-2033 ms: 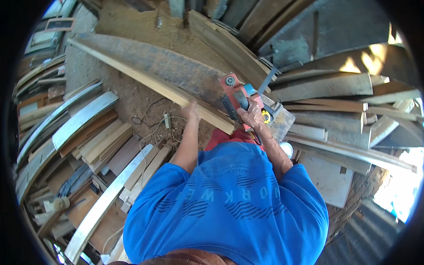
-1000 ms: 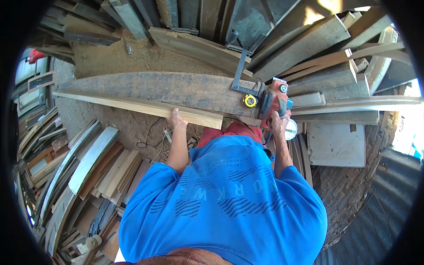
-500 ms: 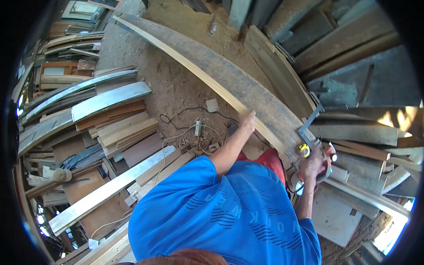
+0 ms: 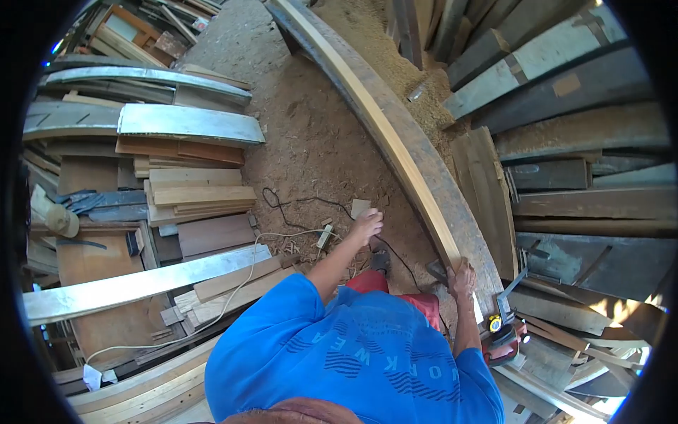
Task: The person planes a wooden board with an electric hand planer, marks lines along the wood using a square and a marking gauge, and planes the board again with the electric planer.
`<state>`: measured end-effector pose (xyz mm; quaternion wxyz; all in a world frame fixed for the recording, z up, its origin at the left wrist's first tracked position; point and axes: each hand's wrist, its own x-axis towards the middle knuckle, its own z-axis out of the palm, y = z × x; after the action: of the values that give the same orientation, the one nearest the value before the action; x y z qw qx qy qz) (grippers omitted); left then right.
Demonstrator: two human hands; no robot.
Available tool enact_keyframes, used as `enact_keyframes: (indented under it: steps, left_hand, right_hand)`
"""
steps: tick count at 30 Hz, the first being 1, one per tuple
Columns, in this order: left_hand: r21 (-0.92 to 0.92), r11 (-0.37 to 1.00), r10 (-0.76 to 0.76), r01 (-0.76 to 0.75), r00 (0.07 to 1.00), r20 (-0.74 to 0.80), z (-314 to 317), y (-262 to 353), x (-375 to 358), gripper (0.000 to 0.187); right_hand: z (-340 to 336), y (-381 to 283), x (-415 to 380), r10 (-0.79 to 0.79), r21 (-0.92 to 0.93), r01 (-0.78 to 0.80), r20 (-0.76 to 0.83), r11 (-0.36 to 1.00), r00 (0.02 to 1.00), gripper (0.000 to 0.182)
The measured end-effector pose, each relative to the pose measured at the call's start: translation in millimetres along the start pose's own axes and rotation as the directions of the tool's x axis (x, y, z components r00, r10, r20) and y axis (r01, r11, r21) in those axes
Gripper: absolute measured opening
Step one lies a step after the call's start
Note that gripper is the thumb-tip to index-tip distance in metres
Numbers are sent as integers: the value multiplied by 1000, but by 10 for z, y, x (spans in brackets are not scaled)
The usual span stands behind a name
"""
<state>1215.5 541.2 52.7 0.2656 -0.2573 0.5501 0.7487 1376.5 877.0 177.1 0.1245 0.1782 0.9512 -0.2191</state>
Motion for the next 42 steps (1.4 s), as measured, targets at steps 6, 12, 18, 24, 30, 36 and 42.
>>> enact_keyframes:
  steps: [6,12,18,24,30,36,42]
  left_hand:
    - [366,912,-94,182,965,-247,-1855,-72,-874,27]
    - [462,800,-88,382,837,-540,-3053,-1168,-1798,13]
    - [32,901,-412,433,874,-258,-2514,-1055,-1934,12]
    - [449,878,-190,168,982,4,-1977,-901,-571,22]
    - [235,961,-132,147,988,-78,-1105,321,-502,7]
    - [490,841,-176,228,973,-151,-1650,-182,-664,14]
    - [709,613,-250,350,936,-247,-1649,-420,-1086,27]
  right_hand:
    - [149,-571,466,11,-140,-25,-97,990,995,55]
    - [184,-632,462,62,-258,-85,-97,962,993,61]
    - [221,-737,496,269,-156,-273,-50,949,962,84]
    - [-178,-782,511,212,185,-211,12,960,977,62]
    - [83,758,426,431,139,-409,-364,902,826,54]
    - [-566,1403,-292,745,-201,-726,34,658,666,54]
    - [13,2465,-427,680,-317,-626,92,713,728,49]
